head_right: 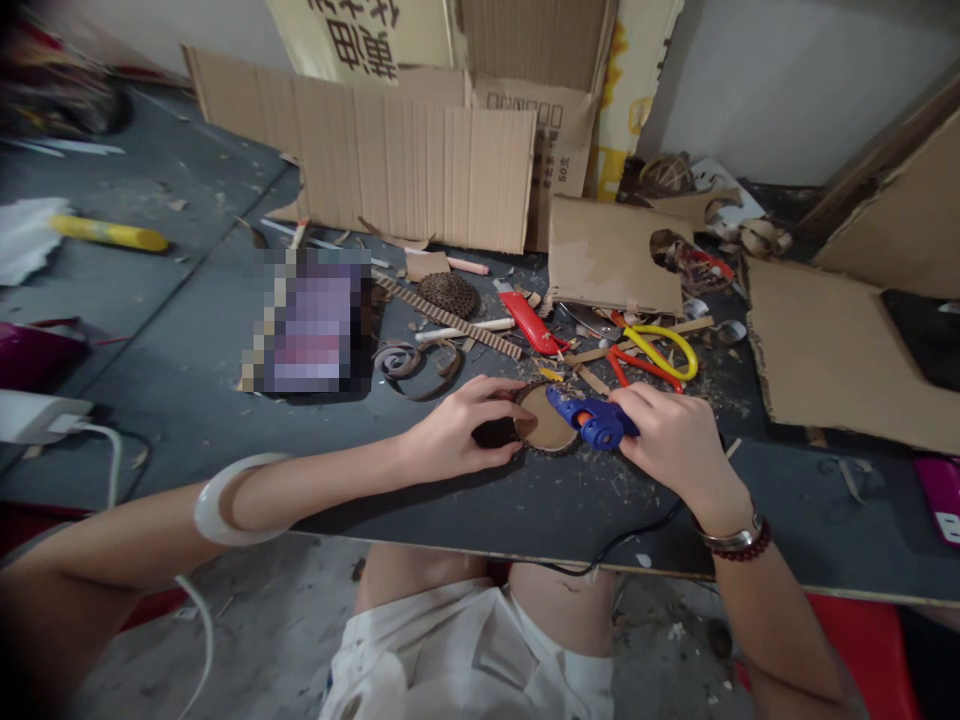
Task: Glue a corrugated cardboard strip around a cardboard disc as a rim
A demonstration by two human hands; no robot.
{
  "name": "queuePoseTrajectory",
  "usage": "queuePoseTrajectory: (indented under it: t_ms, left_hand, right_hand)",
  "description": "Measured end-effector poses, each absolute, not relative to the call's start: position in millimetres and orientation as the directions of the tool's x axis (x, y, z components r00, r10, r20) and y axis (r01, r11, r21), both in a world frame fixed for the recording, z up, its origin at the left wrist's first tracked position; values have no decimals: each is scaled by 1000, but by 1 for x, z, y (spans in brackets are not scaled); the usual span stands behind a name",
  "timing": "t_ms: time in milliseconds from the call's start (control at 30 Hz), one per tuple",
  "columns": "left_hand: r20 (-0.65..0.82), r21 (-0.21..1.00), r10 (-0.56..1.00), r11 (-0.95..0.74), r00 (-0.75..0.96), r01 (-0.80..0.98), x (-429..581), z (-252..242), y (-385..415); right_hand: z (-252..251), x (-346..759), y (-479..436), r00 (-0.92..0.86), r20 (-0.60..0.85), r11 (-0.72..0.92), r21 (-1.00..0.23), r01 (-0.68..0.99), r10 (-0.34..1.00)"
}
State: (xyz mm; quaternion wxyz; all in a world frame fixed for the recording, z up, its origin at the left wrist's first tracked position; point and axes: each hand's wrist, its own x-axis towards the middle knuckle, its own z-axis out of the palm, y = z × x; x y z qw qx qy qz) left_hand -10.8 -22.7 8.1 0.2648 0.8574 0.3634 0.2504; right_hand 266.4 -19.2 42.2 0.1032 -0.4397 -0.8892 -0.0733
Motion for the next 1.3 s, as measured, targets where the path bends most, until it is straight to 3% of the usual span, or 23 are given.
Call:
queuePoseTrajectory:
  t_ms: [433, 1300]
  left_hand:
    - [217, 639, 757, -587, 616, 497, -11, 9, -22]
    - [214, 655, 755, -582, 620, 482, -12, 8, -22]
  right_hand:
    - [41, 266, -20, -581, 279, 558, 166, 813, 764]
    - [46, 264, -27, -572, 325, 523, 232, 820, 753]
